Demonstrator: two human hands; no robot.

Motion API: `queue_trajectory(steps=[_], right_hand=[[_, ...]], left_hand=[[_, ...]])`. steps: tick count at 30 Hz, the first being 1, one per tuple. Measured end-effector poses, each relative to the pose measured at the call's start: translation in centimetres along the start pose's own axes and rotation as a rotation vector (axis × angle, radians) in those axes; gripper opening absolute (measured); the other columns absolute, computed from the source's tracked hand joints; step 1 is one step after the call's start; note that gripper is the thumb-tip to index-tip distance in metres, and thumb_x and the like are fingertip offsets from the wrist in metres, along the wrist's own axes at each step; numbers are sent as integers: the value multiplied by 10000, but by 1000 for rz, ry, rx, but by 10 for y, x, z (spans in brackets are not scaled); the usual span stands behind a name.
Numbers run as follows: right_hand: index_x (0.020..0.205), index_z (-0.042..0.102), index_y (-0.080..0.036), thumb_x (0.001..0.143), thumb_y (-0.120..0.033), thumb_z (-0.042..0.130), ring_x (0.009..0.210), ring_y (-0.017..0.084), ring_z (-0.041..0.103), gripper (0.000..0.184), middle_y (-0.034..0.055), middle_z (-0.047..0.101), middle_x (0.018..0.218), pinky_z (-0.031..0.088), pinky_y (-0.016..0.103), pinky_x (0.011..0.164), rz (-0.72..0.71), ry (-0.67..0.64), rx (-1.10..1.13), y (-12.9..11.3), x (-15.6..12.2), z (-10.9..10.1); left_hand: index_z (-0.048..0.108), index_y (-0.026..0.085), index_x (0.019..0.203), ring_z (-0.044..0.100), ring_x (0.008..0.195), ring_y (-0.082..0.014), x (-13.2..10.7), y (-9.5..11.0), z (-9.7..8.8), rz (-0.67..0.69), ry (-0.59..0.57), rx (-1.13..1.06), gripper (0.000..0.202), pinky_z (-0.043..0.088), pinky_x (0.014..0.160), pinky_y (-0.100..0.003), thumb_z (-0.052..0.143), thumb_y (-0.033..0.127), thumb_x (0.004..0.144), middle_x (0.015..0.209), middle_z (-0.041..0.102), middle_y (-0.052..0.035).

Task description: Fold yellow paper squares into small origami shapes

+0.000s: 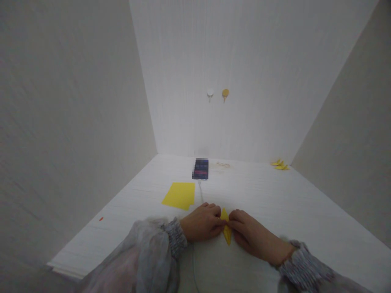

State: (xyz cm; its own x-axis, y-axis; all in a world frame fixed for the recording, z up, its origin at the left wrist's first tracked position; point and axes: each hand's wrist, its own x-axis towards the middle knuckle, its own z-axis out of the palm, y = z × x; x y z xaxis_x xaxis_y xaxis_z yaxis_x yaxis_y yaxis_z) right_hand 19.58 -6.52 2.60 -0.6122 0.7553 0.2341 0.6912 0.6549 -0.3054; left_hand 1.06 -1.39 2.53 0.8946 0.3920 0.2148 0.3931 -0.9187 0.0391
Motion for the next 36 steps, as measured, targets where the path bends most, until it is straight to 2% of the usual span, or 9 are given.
queue_trajectory(steps=[6,12,20,25,28,32,36], right_hand=[[803,597,-155,704,-52,434,793,190,459,217,75,493,820,409,313,698,21,-38,-32,-1,1,-2],[843,586,-158,732,-64,423,798,179,457,219,72,482,839,411,300,704,4,-46,13,2,-1,-4],[829,583,-162,739,-62,431,823,162,468,203,66,483,877,414,275,724,-9,-67,66,6,-3,-5],[713,586,-151,752,-130,471,779,174,458,123,62,492,802,399,301,692,-6,-78,-19,2,4,-5],[711,588,-146,755,-142,477,770,174,455,119,62,497,786,388,304,688,-14,-73,-52,2,8,-4],[665,575,-145,763,-139,457,761,168,450,154,60,492,780,385,295,678,-16,-48,-43,2,7,-4],[688,577,-147,768,-129,440,764,165,448,159,61,488,787,389,284,672,-10,-30,-26,1,6,-5]], left_hand=[[584,214,849,455,751,-130,-1,-1,3,-12,24,22,270,327,665,-267,331,306,836,796,510,-32],[583,193,821,463,735,-120,-5,-5,2,45,25,35,321,330,674,-257,279,289,853,778,520,-30],[565,181,774,450,725,-136,-3,-4,4,86,21,138,266,330,656,-277,323,275,834,767,516,-34],[542,165,696,452,740,-143,4,1,6,130,-11,134,208,336,649,-278,396,275,797,756,518,-27],[538,165,684,452,733,-140,6,1,7,140,-5,124,186,339,636,-275,420,270,782,751,522,-19],[546,169,699,458,727,-133,2,-2,7,122,42,97,178,342,651,-266,421,265,781,756,528,-16],[565,181,827,467,730,-125,-3,-4,7,120,81,50,177,347,665,-255,405,246,788,790,531,-28]])
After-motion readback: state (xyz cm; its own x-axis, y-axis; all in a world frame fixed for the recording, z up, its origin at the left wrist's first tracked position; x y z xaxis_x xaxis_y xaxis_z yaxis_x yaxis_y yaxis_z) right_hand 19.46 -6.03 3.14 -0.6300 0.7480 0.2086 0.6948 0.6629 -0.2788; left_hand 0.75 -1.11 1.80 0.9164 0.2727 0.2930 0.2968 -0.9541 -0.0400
